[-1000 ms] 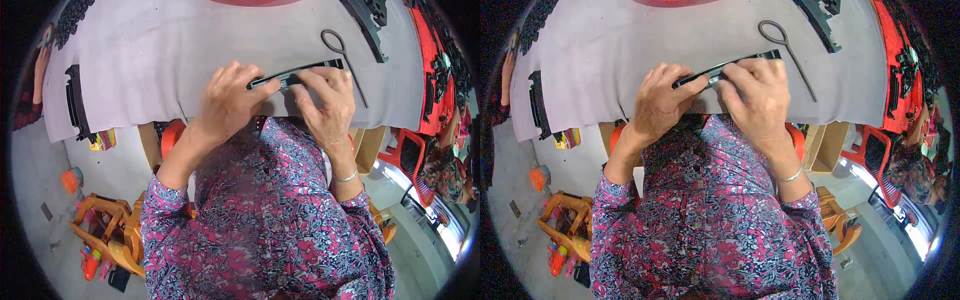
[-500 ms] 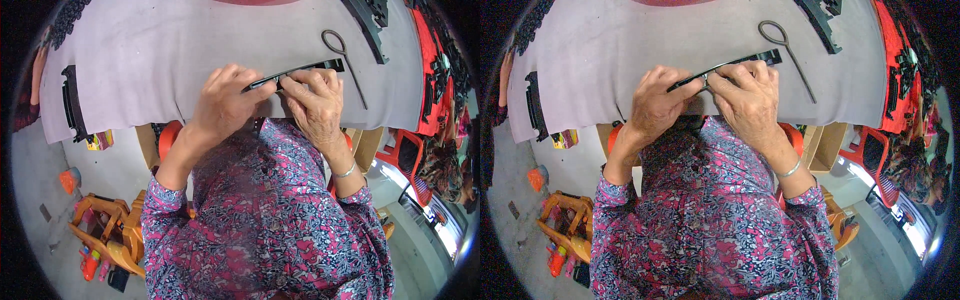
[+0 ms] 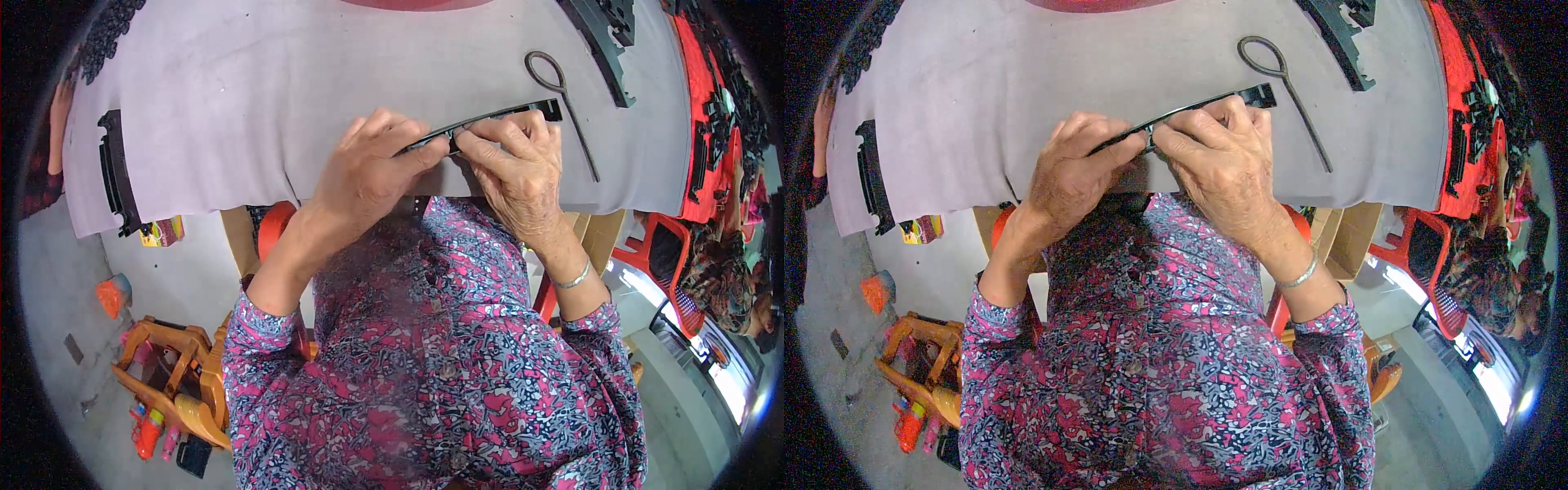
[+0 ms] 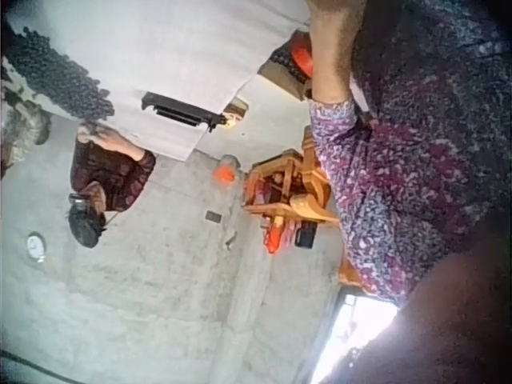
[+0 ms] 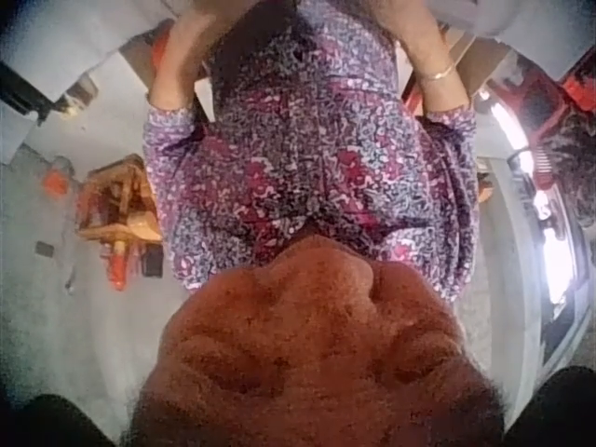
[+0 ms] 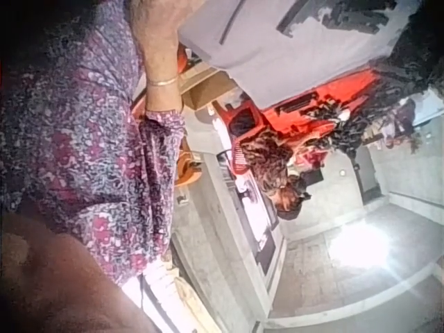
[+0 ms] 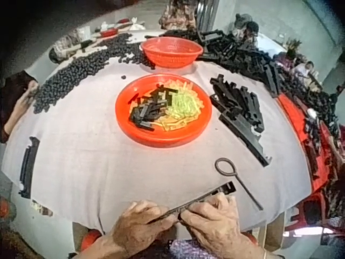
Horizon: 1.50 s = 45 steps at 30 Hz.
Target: The person assembles toy gun components by inserting internal parts into plastic frames by hand and positioning them with a metal hook tool.
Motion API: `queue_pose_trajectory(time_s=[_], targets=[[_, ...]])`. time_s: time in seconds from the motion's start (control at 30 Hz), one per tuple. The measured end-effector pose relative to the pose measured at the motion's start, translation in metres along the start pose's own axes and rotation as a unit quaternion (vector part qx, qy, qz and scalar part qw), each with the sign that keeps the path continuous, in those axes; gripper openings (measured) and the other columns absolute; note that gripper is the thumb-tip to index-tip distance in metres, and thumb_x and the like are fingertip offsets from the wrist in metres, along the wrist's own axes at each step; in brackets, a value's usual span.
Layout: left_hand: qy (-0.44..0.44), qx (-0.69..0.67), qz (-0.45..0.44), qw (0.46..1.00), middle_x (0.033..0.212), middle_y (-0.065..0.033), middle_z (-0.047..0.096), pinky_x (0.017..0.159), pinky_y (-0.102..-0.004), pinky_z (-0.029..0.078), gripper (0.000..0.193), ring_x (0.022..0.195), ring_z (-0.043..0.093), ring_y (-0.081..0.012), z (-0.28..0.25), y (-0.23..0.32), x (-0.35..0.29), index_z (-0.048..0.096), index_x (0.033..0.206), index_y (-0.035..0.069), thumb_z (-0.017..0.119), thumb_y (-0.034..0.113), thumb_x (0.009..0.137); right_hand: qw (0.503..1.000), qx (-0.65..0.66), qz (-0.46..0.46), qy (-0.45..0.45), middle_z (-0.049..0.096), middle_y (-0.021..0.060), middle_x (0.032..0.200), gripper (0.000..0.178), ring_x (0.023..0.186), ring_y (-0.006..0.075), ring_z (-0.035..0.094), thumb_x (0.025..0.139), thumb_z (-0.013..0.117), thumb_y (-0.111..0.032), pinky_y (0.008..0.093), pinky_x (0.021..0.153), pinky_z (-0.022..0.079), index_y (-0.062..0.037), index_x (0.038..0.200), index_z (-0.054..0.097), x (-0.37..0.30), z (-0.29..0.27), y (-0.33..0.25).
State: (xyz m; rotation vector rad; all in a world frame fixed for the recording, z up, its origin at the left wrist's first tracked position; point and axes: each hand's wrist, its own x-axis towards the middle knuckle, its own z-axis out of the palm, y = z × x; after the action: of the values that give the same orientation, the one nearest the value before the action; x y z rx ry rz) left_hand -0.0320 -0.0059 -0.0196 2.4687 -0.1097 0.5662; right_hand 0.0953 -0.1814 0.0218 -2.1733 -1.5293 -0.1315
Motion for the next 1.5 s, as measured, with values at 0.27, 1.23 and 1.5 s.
queue_pose_trajectory(time_s=[0.27, 1.23, 1.5], targets=[[-0.011, -0.039, -0.005, 0.999, 0.104, -0.0015, 0.063, 0.082, -0.0372, 0.049, 0.040, 0.099, 0.057, -0.0231, -0.004, 0.004, 0.003, 0.069, 0.112, 0.011, 0.067, 0.005, 0.073, 1.000, 0.018, 0.004, -0.001, 0.064, -0.0082, 0.098, 0.022, 0.090, 0.0178, 0.054, 0.076, 0.073, -0.015, 0.0363, 0.078, 0.036, -0.0180, 0.098, 0.073, -0.001, -0.001, 0.000], [-0.008, 0.037, -0.040, 0.998, 0.108, -0.0098, 0.062, 0.081, -0.0408, 0.049, 0.031, 0.096, 0.062, -0.0293, -0.002, 0.044, 0.041, 0.068, 0.105, 0.009, 0.075, 0.009, 0.075, 0.966, -0.060, 0.244, -0.059, 0.068, 0.0205, 0.087, 0.022, 0.081, 0.0389, 0.067, 0.080, 0.067, -0.010, 0.0459, 0.073, 0.052, -0.0001, 0.099, 0.065, -0.001, -0.049, 0.088], [0.002, 0.085, -0.055, 0.995, 0.100, -0.0075, 0.065, 0.075, -0.0382, 0.048, 0.022, 0.092, 0.063, -0.0246, 0.011, 0.043, 0.040, 0.071, 0.100, 0.010, 0.060, 0.010, 0.081, 0.955, -0.012, 0.294, -0.047, 0.063, 0.0224, 0.074, 0.024, 0.071, 0.0348, 0.065, 0.076, 0.063, -0.011, 0.0423, 0.069, 0.052, 0.0034, 0.095, 0.064, 0.006, -0.048, 0.090]])
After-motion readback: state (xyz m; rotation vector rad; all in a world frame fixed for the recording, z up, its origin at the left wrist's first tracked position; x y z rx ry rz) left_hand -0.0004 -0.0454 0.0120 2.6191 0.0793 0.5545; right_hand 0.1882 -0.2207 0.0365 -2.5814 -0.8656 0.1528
